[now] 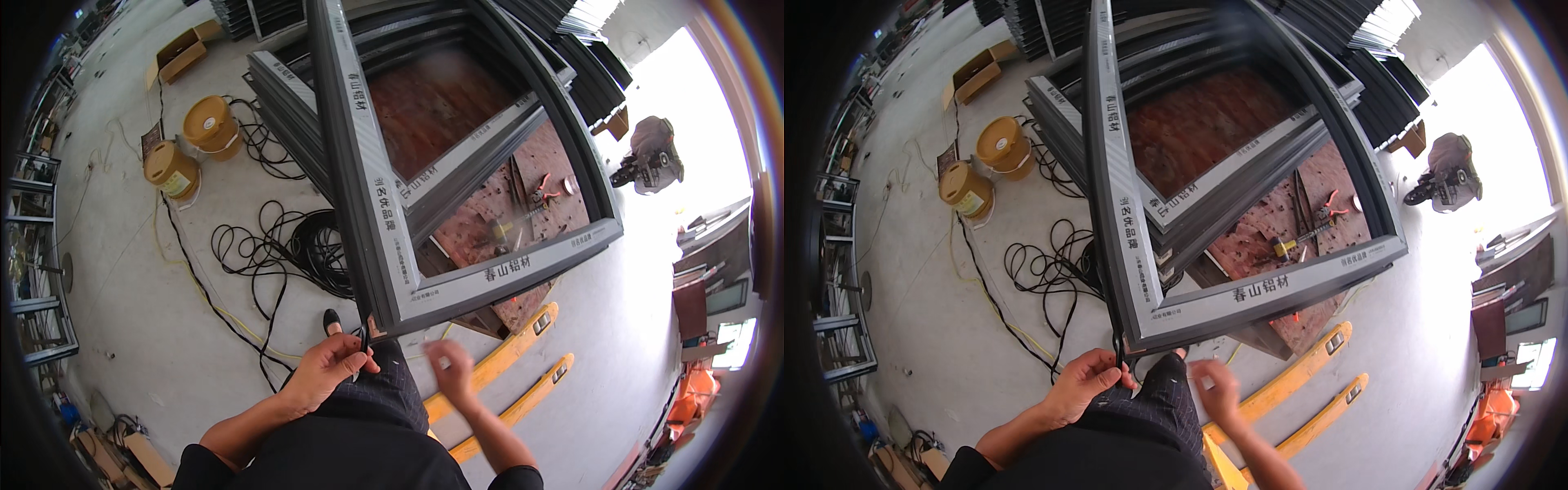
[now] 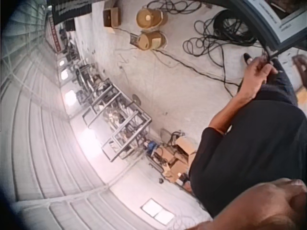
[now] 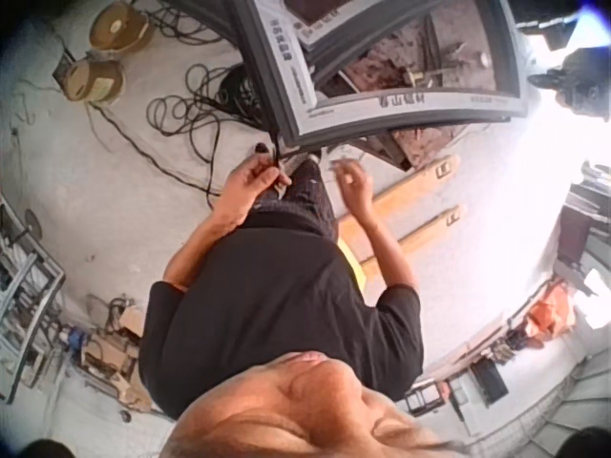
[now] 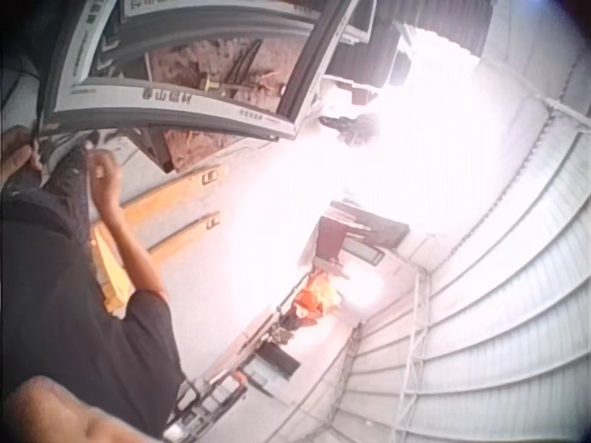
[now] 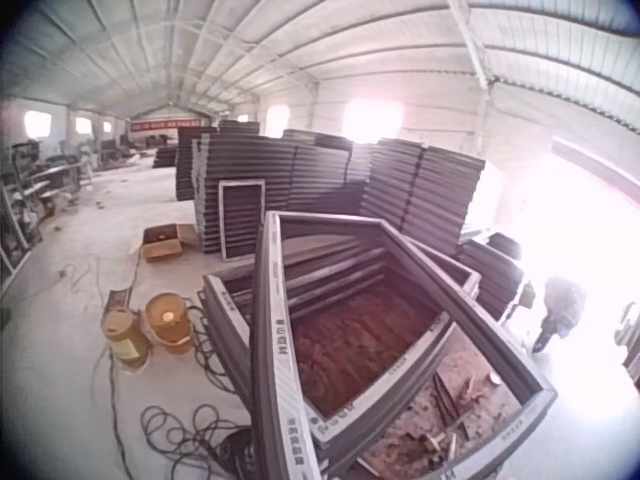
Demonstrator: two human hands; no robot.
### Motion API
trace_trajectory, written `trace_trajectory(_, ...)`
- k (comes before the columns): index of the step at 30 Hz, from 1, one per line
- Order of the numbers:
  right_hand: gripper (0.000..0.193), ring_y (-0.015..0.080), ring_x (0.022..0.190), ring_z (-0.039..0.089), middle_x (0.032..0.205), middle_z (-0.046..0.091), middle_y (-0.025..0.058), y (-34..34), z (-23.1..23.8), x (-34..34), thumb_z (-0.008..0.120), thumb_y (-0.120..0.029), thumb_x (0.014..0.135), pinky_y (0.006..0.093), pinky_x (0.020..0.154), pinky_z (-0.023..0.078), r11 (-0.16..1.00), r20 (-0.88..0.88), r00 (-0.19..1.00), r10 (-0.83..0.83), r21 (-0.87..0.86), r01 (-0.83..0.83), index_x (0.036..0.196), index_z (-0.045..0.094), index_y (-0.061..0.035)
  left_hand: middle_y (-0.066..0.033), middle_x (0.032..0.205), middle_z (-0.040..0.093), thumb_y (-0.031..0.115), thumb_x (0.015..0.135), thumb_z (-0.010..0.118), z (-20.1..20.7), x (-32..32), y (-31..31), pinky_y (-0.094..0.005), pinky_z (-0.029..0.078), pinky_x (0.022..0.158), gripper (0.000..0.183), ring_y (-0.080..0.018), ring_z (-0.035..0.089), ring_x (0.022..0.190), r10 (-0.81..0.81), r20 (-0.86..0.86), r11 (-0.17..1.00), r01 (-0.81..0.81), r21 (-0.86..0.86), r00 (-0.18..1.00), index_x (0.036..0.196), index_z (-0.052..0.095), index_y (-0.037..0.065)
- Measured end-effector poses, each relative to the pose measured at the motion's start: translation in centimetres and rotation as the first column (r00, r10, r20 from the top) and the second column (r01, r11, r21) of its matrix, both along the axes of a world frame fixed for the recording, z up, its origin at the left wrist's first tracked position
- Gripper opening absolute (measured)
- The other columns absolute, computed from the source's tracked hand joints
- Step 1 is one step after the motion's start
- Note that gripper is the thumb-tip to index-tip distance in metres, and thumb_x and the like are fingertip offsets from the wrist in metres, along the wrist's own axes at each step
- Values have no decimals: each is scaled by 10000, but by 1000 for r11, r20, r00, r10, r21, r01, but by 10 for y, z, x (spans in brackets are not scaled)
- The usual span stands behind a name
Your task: The person installs a black sealant strip into the frame of a window using a pair of pliers to trim the strip and pressing it into the groove by hand.
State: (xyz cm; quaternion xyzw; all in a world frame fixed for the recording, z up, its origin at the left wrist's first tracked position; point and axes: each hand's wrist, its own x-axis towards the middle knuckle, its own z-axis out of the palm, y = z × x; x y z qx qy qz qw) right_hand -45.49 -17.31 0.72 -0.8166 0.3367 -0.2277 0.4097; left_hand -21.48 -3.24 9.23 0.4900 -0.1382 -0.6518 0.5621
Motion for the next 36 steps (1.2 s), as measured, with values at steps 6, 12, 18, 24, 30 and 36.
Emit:
trace_trajectory(6,368,395,1113,589,1183,642,222,-180,-120,-89,610,-297,864,478,933,458,941,-590,741,-320,-291,175,1127,675,-47,-66,953,645,167,1002,558,5,-17,0,-316,471,911,205,-177,622,956,161,-35,984,-158,80,986,1108,604,-1)
trace_trajectory(12,413,370,1100,598,1175,655,189,-253,-175,-101,604,-295,878,446,944,462,960,-776,597,-204,-279,-35,1199,637,-36,-28,944,645,252,999,575,17,-48,-8,-237,443,819,211,-122,604,903,436,-69,890,-418,182,897,1033,613,47)
trace_trajectory(18,414,345,1068,611,1143,669,168,-262,-167,-104,631,-262,864,421,939,467,959,-697,673,-246,-275,65,1196,630,-16,-8,871,637,220,982,583,20,-67,-19,-226,418,749,149,-89,571,810,581,4,798,-570,193,814,946,596,76)
trace_trajectory(24,381,287,986,632,1063,678,138,-245,-69,-105,646,-197,846,379,881,491,969,-543,836,-80,154,194,1172,630,-1,-7,827,609,182,963,605,17,-69,-24,-229,423,732,136,-81,538,761,632,47,765,-633,122,773,911,574,60)
trace_trajectory(30,304,147,785,638,898,658,74,-162,78,-61,658,39,777,272,665,522,494,-395,704,590,867,72,1079,623,46,-19,856,612,161,960,612,18,-65,-21,-246,436,744,123,-95,548,771,584,56,798,-585,146,810,945,587,41)
trace_trajectory(36,497,272,905,655,994,656,160,-109,140,40,741,-158,750,315,829,496,450,-83,595,799,740,-501,1188,606,35,3,831,579,196,968,612,21,-49,-13,-224,420,700,167,-60,509,756,466,56,870,-469,150,883,945,582,33)
